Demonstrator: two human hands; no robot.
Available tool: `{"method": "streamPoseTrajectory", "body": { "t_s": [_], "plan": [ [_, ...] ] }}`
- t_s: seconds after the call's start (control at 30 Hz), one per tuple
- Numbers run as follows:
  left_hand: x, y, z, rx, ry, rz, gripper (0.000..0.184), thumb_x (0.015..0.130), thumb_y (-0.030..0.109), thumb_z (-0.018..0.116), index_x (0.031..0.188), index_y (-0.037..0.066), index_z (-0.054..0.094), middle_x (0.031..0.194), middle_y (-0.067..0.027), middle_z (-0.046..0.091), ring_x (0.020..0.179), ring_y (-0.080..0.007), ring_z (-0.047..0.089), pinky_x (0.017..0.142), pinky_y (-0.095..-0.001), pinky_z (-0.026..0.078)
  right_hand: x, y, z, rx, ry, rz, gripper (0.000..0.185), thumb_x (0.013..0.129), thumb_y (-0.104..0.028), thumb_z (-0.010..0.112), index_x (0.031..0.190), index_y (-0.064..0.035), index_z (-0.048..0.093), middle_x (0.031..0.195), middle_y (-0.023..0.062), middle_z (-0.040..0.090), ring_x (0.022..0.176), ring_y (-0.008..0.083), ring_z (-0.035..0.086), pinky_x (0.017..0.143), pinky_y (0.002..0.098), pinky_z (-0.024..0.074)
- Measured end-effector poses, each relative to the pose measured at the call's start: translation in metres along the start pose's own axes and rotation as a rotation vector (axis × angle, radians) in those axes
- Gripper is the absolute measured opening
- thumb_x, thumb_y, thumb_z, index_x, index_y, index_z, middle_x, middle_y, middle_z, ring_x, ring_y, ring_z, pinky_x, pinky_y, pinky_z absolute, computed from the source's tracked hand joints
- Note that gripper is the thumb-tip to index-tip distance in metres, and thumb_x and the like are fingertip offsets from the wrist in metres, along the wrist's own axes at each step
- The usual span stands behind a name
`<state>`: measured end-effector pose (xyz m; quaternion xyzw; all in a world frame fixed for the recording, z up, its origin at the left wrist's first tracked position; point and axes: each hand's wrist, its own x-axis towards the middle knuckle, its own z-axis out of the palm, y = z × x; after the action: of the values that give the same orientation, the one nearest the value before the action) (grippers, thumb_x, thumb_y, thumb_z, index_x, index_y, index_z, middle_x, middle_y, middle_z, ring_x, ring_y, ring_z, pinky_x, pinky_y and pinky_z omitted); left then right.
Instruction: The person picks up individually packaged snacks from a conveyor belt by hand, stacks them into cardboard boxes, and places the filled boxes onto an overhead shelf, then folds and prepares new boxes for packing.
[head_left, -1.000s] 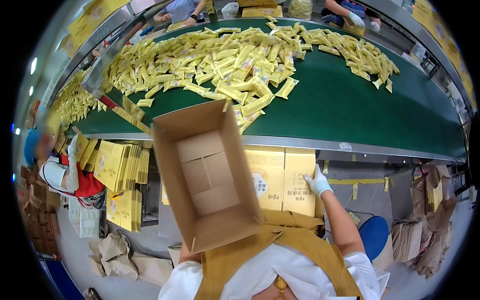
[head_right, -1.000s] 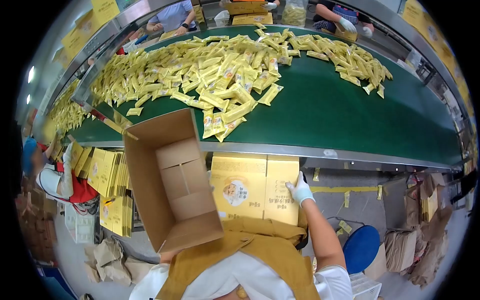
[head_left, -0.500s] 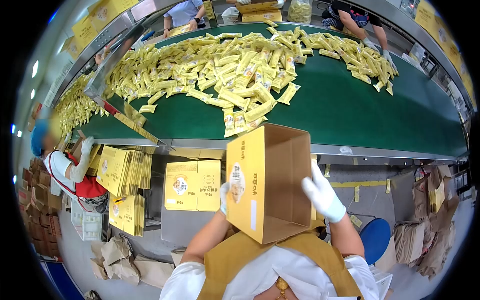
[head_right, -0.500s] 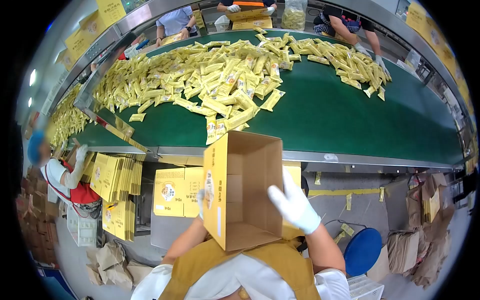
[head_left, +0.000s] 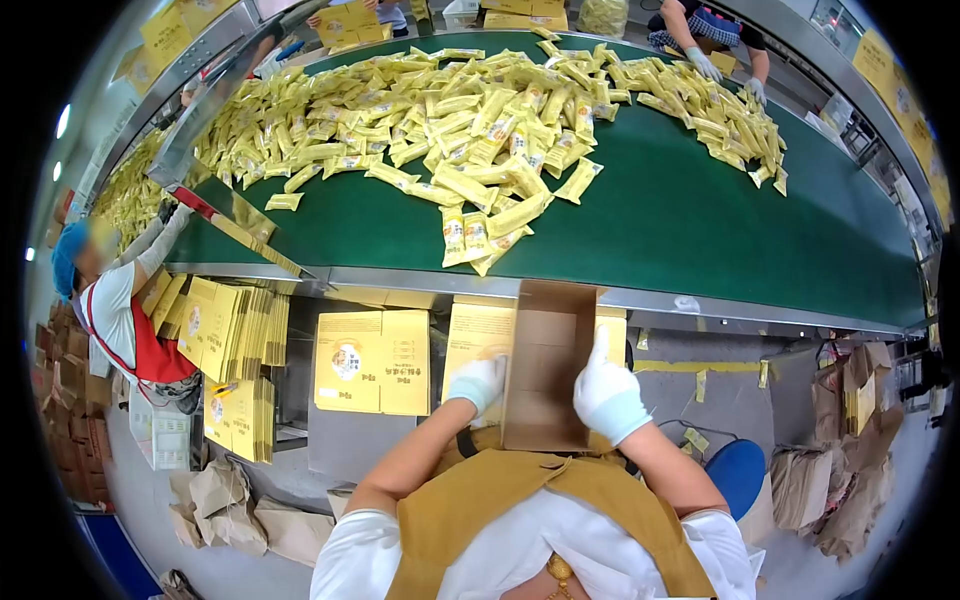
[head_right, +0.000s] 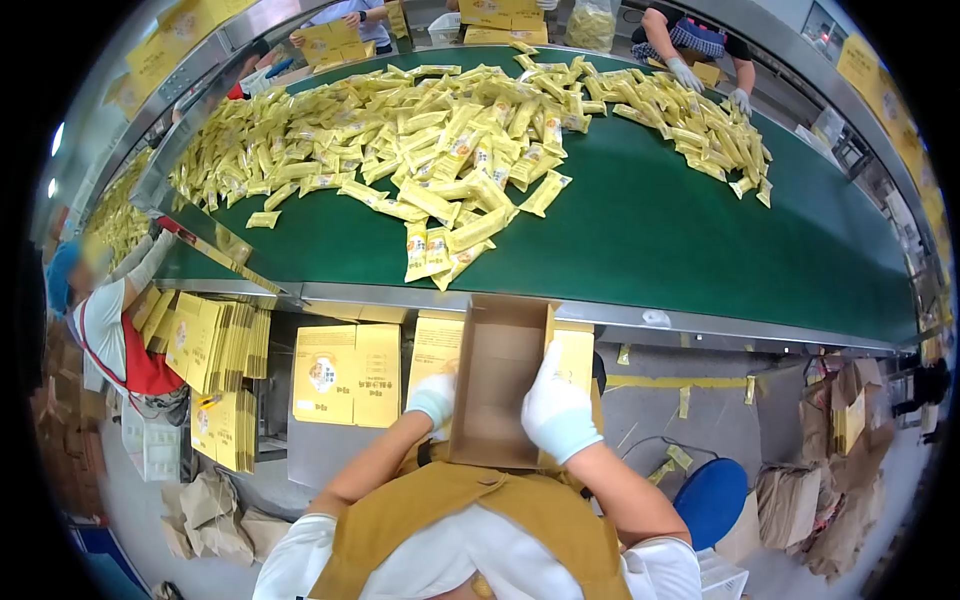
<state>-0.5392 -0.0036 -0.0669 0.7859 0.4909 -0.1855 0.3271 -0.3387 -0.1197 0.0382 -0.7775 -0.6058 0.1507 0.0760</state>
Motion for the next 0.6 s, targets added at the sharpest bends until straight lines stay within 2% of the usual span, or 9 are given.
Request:
{"method": "streamPoseTrajectory", "body": {
  "t_s": [0.1, 0.23, 0.27, 0.3, 0.33, 0.4, 0.47, 0.5, 0.6],
  "plan": [
    [-0.043, 0.02, -0.043, -0.214, 0.385, 0.113, 0.053, 0.103, 0.042, 0.038, 0.124, -0.001, 0.061, 0.094, -0.0258, 0.069, 0.092, -0.0444, 0.067, 0.088, -0.0508, 0.052, -0.002, -0.004, 0.001, 0.056, -0.011, -0.021, 0.075, 0.091, -0.016, 0.052, 0.147, 0.0192, 0.016, 0.063, 0.0218, 0.065, 0.053, 0.0403, 0.063, 0.055, 0.0497, 0.0531],
    [-0.08, 0.052, -0.088, -0.296, 0.442, 0.165, 0.055, 0.099, 0.049, 0.049, 0.111, -0.003, 0.063, 0.095, -0.0287, 0.068, 0.089, -0.0473, 0.065, 0.084, -0.0503, 0.052, -0.003, 0.0, 0.002, 0.123, 0.029, -0.063, 0.072, 0.094, -0.019, 0.053, 0.147, 0.0185, 0.02, 0.06, 0.022, 0.063, 0.049, 0.0409, 0.06, 0.052, 0.0496, 0.0514],
    [-0.076, 0.047, -0.089, -0.294, 0.36, 0.142, 0.055, 0.099, 0.049, 0.049, 0.111, -0.003, 0.062, 0.096, -0.0285, 0.069, 0.092, -0.0467, 0.065, 0.085, -0.0495, 0.052, -0.003, 0.004, 0.0, 0.164, 0.04, -0.079, 0.072, 0.095, -0.019, 0.053, 0.146, 0.0184, 0.02, 0.06, 0.0223, 0.063, 0.049, 0.0416, 0.06, 0.052, 0.0501, 0.0512],
    [-0.069, 0.038, -0.09, -0.291, 0.279, 0.119, 0.055, 0.099, 0.048, 0.05, 0.112, -0.004, 0.062, 0.098, -0.0282, 0.069, 0.094, -0.0461, 0.065, 0.086, -0.0488, 0.052, -0.004, 0.012, 0.0, 0.264, 0.016, -0.039, 0.069, 0.096, -0.02, 0.053, 0.149, 0.0124, 0.022, 0.062, 0.0237, 0.063, 0.053, 0.0452, 0.06, 0.055, 0.0543, 0.0506],
    [-0.061, 0.026, -0.089, -0.286, 0.197, 0.098, 0.055, 0.1, 0.048, 0.05, 0.113, -0.004, 0.062, 0.099, -0.0279, 0.069, 0.096, -0.0456, 0.065, 0.086, -0.0481, 0.052, -0.005, 0.021, -0.002, 0.358, 0.033, -0.001, 0.061, 0.099, -0.023, 0.051, 0.149, 0.0068, 0.031, 0.068, 0.0259, 0.064, 0.056, 0.0459, 0.062, 0.055, 0.0532, 0.0517],
    [-0.055, 0.004, -0.081, -0.501, 0.136, 0.184, 0.056, 0.101, 0.045, 0.052, 0.12, -0.006, 0.06, 0.098, -0.0252, 0.07, 0.095, -0.0397, 0.067, 0.088, -0.0421, 0.052, -0.012, 0.042, 0.008, 0.643, 0.086, -0.048, 0.056, 0.101, -0.027, 0.052, 0.147, 0.0023, 0.038, 0.093, 0.0245, 0.07, 0.08, 0.0378, 0.071, 0.071, 0.0444, 0.0563],
    [-0.061, -0.005, -0.086, -0.679, 0.095, 0.198, 0.055, 0.102, 0.043, 0.051, 0.12, -0.008, 0.06, 0.095, -0.0234, 0.07, 0.093, -0.0338, 0.068, 0.087, -0.0384, 0.052, -0.013, 0.056, 0.019, 0.911, 0.089, -0.002, 0.053, 0.103, -0.031, 0.052, 0.144, 0.0021, 0.043, 0.11, 0.0201, 0.067, 0.099, 0.0291, 0.067, 0.085, 0.0391, 0.053],
    [-0.057, -0.017, -0.082, -0.822, 0.01, 0.192, 0.047, 0.103, 0.034, 0.053, 0.129, -0.005, 0.056, 0.1, -0.0195, 0.07, 0.095, -0.0246, 0.068, 0.088, -0.0348, 0.052, -0.014, 0.063, 0.027, 1.044, 0.09, 0.023, 0.052, 0.103, -0.033, 0.053, 0.142, 0.002, 0.045, 0.119, 0.0179, 0.065, 0.109, 0.0248, 0.065, 0.091, 0.0365, 0.0514],
    [-0.041, -0.031, -0.033, -1.351, 0.181, 0.248, 0.046, 0.103, 0.027, 0.055, 0.139, 0.0, 0.049, 0.11, -0.0167, 0.068, 0.104, -0.0202, 0.064, 0.093, -0.0341, 0.051, -0.014, 0.085, 0.079, 1.221, 0.126, 0.135, 0.052, 0.105, -0.034, 0.051, 0.141, 0.0029, 0.046, 0.13, 0.0118, 0.059, 0.119, 0.0181, 0.054, 0.103, 0.0343, 0.0439]
  ]
}}
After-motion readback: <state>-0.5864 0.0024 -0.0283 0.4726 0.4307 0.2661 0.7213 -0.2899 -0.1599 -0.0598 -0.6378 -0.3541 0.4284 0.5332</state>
